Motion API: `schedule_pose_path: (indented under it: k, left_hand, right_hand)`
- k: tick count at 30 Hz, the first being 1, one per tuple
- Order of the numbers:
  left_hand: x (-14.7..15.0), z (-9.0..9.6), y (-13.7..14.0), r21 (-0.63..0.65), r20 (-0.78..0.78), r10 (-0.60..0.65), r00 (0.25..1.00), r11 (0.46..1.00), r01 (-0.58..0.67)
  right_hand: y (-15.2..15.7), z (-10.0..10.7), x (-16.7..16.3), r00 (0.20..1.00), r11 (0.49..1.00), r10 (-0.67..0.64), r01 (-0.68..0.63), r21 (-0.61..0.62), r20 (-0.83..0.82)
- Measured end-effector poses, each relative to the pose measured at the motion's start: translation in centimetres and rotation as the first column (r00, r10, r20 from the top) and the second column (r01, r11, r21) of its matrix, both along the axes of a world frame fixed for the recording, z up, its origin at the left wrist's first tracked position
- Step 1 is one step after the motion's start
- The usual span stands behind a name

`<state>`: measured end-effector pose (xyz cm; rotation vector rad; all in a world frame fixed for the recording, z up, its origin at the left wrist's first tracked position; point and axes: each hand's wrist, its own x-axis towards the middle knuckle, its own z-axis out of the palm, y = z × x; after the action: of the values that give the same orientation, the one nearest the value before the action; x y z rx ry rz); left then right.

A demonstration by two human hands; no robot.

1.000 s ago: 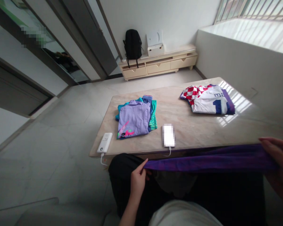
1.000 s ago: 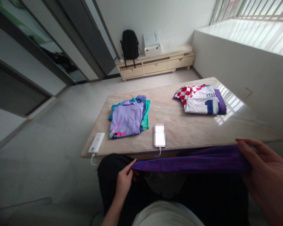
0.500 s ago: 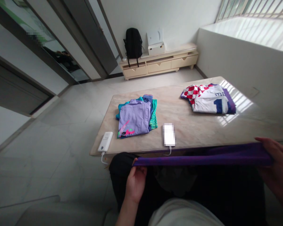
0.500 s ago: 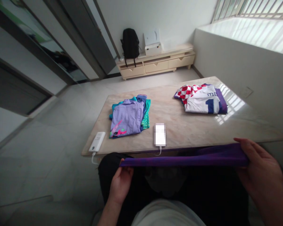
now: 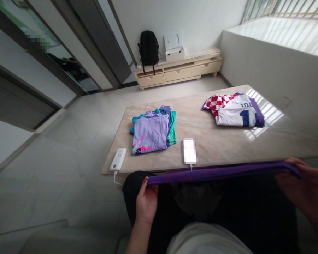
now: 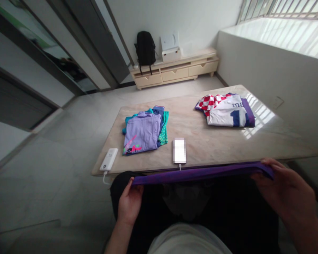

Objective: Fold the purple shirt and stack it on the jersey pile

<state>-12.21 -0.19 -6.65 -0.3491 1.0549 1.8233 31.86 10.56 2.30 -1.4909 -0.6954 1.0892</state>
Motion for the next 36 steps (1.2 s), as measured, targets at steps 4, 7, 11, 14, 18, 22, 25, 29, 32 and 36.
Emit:
schedule_pose_path:
  k: [4,7,11,14,18,22,25,29,32,36]
  left_hand:
    - [-0.8,0.2,0.1,-0.056,-0.116,0.031,0.993,0.998,-0.037]
    - [-1.0,0.3,0.0,-0.055,-0.243,0.019,0.970,0.998,-0.033]
    - [-1.5,0.1,-0.2,-0.074,-0.409,0.006,0.913,0.996,-0.040]
    - [-2.3,-0.2,-0.1,-0.093,-0.426,0.017,0.904,0.994,-0.062]
    - [-3.4,-0.4,0.2,0.000,-0.304,0.082,0.949,0.996,-0.086]
    - [-4.5,-0.3,0.7,0.078,-0.061,0.102,0.993,0.992,-0.097]
    - [-5.5,0.1,0.8,0.136,0.027,0.110,0.994,0.984,-0.113]
    - [-6.6,0.7,0.1,0.205,0.054,0.079,0.995,0.975,-0.088]
    - [-6.0,1.5,-0.5,0.252,0.004,-0.016,1.000,0.968,0.014]
    - [-1.7,3.7,-0.7,0.134,-0.061,-0.126,0.990,0.982,0.133]
  right_hand:
    - [-0.1,-0.8,0.9,0.962,0.998,-0.051,0.042,-0.038,-0.269]
    - [0.3,-1.7,1.5,0.955,0.998,-0.004,-0.014,-0.058,-0.296]
    - [0.6,-2.9,2.4,0.967,0.996,0.030,-0.051,-0.078,-0.254]
    - [0.6,-3.2,2.6,0.978,0.989,0.034,-0.063,-0.136,-0.206]
    - [0.2,-2.6,1.7,0.985,0.993,-0.007,-0.014,-0.117,-0.174]
    - [-0.8,-1.9,0.4,0.974,0.991,0.125,-0.114,0.067,-0.187]
    - [-1.2,-1.8,0.4,0.961,0.978,0.204,-0.192,0.079,-0.187]
    - [-0.7,-2.2,1.8,0.933,0.949,0.313,-0.315,0.019,-0.176]
    - [-0.2,-2.2,2.1,0.926,0.942,0.332,-0.335,0.014,-0.181]
    - [-0.4,-1.6,-0.6,0.863,0.875,0.484,-0.471,0.112,-0.148]
